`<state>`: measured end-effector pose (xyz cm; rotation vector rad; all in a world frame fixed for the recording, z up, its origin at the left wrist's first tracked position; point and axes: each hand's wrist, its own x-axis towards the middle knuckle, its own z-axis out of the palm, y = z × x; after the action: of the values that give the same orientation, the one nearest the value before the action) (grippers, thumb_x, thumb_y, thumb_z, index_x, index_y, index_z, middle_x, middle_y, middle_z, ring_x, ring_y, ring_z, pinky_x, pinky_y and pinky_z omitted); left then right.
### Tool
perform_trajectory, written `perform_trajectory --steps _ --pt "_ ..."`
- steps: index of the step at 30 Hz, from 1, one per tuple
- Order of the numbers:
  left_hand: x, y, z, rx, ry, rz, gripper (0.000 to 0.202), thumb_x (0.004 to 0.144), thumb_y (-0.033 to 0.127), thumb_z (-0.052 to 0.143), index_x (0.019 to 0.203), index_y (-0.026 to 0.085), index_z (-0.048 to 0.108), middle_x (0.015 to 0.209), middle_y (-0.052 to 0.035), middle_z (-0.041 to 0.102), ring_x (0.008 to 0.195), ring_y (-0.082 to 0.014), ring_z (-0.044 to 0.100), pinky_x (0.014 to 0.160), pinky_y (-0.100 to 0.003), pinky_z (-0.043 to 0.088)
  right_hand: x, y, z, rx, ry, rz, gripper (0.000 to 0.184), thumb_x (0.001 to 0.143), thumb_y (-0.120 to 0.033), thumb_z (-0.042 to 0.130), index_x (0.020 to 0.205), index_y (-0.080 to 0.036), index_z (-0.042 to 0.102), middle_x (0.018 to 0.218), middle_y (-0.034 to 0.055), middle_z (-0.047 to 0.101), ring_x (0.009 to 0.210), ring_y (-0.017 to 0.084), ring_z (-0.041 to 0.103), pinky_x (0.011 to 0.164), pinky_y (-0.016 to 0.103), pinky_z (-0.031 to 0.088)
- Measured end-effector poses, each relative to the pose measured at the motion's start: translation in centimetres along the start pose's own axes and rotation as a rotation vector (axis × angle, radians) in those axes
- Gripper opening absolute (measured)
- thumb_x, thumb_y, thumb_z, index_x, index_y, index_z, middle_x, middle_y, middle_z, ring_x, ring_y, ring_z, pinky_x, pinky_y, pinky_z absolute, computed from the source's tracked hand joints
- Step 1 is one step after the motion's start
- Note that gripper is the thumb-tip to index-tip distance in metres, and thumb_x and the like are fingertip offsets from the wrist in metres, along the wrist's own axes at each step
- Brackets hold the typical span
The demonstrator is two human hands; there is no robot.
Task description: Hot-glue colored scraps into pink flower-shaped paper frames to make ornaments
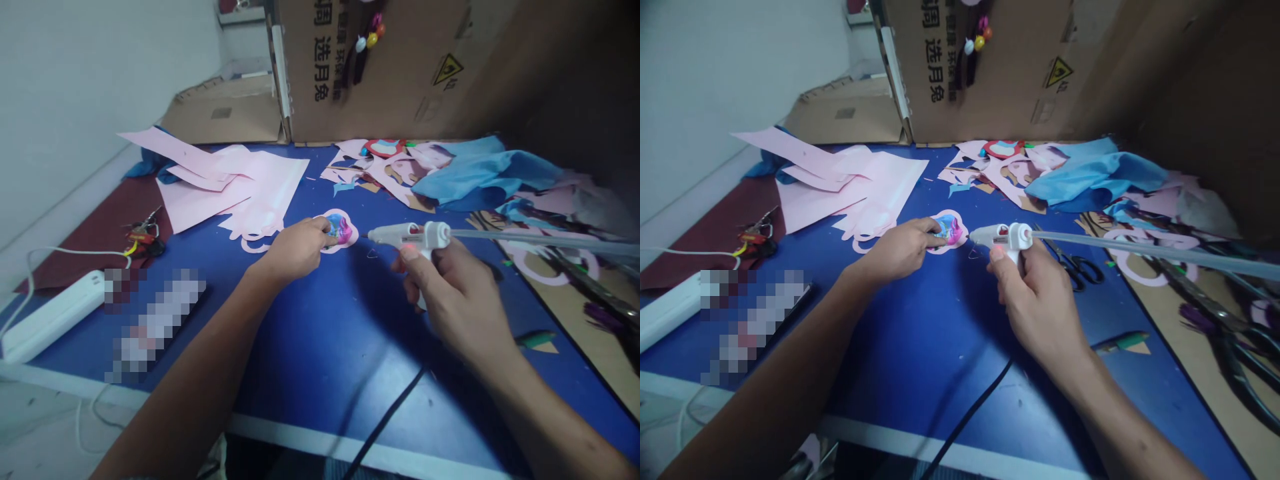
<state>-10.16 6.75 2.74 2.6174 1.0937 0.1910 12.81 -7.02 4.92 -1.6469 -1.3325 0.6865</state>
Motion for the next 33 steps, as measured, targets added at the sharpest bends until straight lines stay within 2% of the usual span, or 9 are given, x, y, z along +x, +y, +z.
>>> perform_trajectory --steps 11,15,17,19,21,24,28,33 --pt "-0.3 0.0 -0.3 0.025 -0.014 0.036 0.053 0.097 0.012 0.058 0.138 0.032 0.085 0.136 -0.0087 0.079 0.128 -0.0283 0.073 0.109 -0.036 0.057 0.2 0.4 -0.1 0.010 -0.009 0.010 0.045 0.107 -0.068 0.062 0.093 -0.026 0.069 0.065 0.0003 0.065 0.057 0.021 0.059 0.057 0.037 0.041" --pt "-0.5 -0.2 -0.7 0.048 0.009 0.042 0.054 0.098 0.008 0.054 0.136 0.030 0.085 0.144 -0.0067 0.079 0.135 -0.0271 0.072 0.117 -0.037 0.056 0.1 0.2 0.0 0.018 -0.005 0.002 0.044 0.107 -0.067 0.063 0.093 -0.026 0.069 0.065 0.0000 0.064 0.056 0.021 0.059 0.057 0.037 0.042" --pt "-0.5 -0.4 -0.9 0.082 0.044 0.054 0.057 0.100 0.007 0.049 0.142 0.028 0.082 0.153 -0.0071 0.076 0.144 -0.0269 0.069 0.125 -0.041 0.052 0.1 0.3 0.0 0.017 -0.001 -0.004 0.043 0.107 -0.066 0.063 0.092 -0.026 0.069 0.065 0.0001 0.064 0.057 0.021 0.059 0.057 0.037 0.042" --pt "-0.4 -0.5 -0.9 0.125 0.067 0.065 0.056 0.106 0.014 0.049 0.156 0.024 0.072 0.169 -0.0096 0.066 0.160 -0.0291 0.057 0.136 -0.049 0.042 0.2 0.3 0.0 0.021 -0.001 -0.002 0.044 0.107 -0.067 0.063 0.092 -0.026 0.069 0.065 0.0003 0.065 0.057 0.021 0.059 0.058 0.037 0.042" --pt "-0.4 -0.5 -0.7 0.164 0.049 0.064 0.060 0.112 0.032 0.053 0.170 0.020 0.056 0.183 -0.0122 0.048 0.172 -0.0322 0.040 0.143 -0.056 0.028 0.2 0.4 0.0 0.023 -0.002 0.005 0.046 0.106 -0.069 0.063 0.093 -0.026 0.069 0.066 0.0009 0.066 0.058 0.021 0.060 0.057 0.037 0.042" --pt "-0.5 -0.6 -0.2 0.197 -0.042 0.042 0.079 0.113 0.058 0.055 0.180 0.019 0.039 0.191 -0.0134 0.030 0.179 -0.0334 0.026 0.146 -0.057 0.016 0.3 0.6 0.0 0.016 -0.009 0.004 0.046 0.106 -0.069 0.062 0.094 -0.025 0.069 0.068 0.0014 0.066 0.059 0.022 0.061 0.058 0.037 0.043" --pt "-0.7 -0.9 0.5 0.192 -0.073 0.049 0.085 0.114 0.067 0.046 0.183 0.021 0.032 0.192 -0.0118 0.026 0.180 -0.0307 0.022 0.147 -0.053 0.013 0.5 0.9 0.1 0.015 -0.008 -0.008 0.045 0.108 -0.067 0.060 0.096 -0.024 0.069 0.069 0.0014 0.066 0.060 0.022 0.062 0.059 0.037 0.043" --pt "-0.5 -1.4 1.5 0.169 -0.079 0.082 0.081 0.117 0.066 0.036 0.184 0.022 0.029 0.192 -0.0110 0.026 0.180 -0.0286 0.024 0.147 -0.053 0.013 0.6 0.9 0.3 0.008 0.007 -0.020 0.045 0.107 -0.065 0.060 0.093 -0.024 0.070 0.073 0.0042 0.069 0.065 0.024 0.066 0.062 0.038 0.045"
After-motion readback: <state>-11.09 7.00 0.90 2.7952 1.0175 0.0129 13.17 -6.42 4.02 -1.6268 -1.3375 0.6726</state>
